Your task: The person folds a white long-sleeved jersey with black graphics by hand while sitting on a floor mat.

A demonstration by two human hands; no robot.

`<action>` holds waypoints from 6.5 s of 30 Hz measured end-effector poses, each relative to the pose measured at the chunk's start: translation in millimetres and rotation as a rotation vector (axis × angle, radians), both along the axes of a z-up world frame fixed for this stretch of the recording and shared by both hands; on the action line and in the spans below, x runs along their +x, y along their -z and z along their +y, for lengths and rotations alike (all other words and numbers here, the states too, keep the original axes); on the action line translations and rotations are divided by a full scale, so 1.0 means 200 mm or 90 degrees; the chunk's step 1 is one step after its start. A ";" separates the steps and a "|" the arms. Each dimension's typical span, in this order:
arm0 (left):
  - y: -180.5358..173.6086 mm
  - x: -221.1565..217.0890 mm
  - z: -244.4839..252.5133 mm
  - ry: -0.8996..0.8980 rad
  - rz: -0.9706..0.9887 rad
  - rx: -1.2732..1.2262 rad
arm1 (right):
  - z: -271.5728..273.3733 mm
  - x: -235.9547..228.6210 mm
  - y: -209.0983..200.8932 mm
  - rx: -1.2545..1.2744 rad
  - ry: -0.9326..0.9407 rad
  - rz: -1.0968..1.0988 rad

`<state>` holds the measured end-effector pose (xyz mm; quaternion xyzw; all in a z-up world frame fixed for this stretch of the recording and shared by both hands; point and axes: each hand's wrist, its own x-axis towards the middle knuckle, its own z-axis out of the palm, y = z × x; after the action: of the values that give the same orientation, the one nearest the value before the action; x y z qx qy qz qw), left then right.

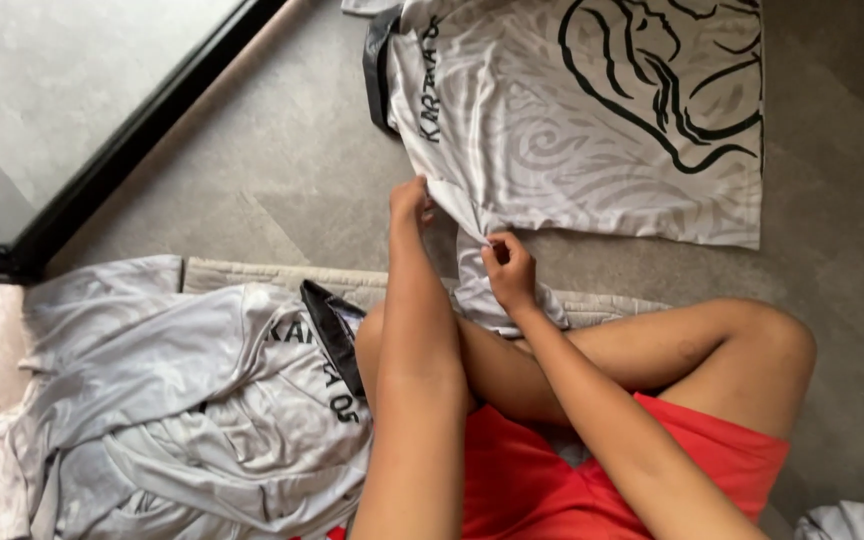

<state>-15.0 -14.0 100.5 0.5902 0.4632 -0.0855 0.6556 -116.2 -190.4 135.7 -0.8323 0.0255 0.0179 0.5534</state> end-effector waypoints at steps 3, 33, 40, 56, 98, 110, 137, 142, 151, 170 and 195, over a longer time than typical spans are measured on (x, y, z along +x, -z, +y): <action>0.50 -0.02 0.10 -0.101 -0.014 -0.059 | -0.05 -0.07 0.04 -0.033 -0.005 0.049; 0.32 -0.09 0.17 0.126 0.078 0.360 | -1.94 0.53 0.04 -0.568 0.020 0.261; 0.15 -0.17 0.14 0.110 0.078 0.366 | -1.97 0.45 0.08 -0.202 0.287 0.391; -0.53 -0.28 -0.39 0.419 0.149 0.810 | -2.00 0.46 0.19 -0.029 0.482 0.228; -0.02 -0.15 0.14 0.622 0.174 0.454 | -0.33 -0.24 -0.41 -0.113 -0.474 -0.025; -0.17 -0.10 0.21 0.619 -0.006 0.353 | -0.33 -0.16 -0.52 -0.209 -0.535 0.296; -0.40 -0.29 0.26 0.432 0.183 0.320 | -0.41 0.35 0.19 -0.454 -0.150 0.050; -0.43 -0.28 0.23 0.398 0.177 0.320 | -0.32 0.37 0.06 -0.414 -0.127 0.020; -0.45 -0.26 0.25 0.469 0.225 0.273 | -0.08 0.45 -0.07 -0.372 -0.221 0.184; -0.29 -0.22 0.27 0.549 0.195 0.507 | -0.24 0.28 -0.08 -0.333 -0.115 0.231; -0.33 -0.08 -0.27 0.792 -0.082 0.777 | -1.28 0.55 -0.20 -0.523 -0.371 0.275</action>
<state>-31.8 -68.1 166.9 0.9876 -0.0162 -0.1311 0.0845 -5.6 -446.2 175.1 -0.9299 -0.0879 0.3296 0.1374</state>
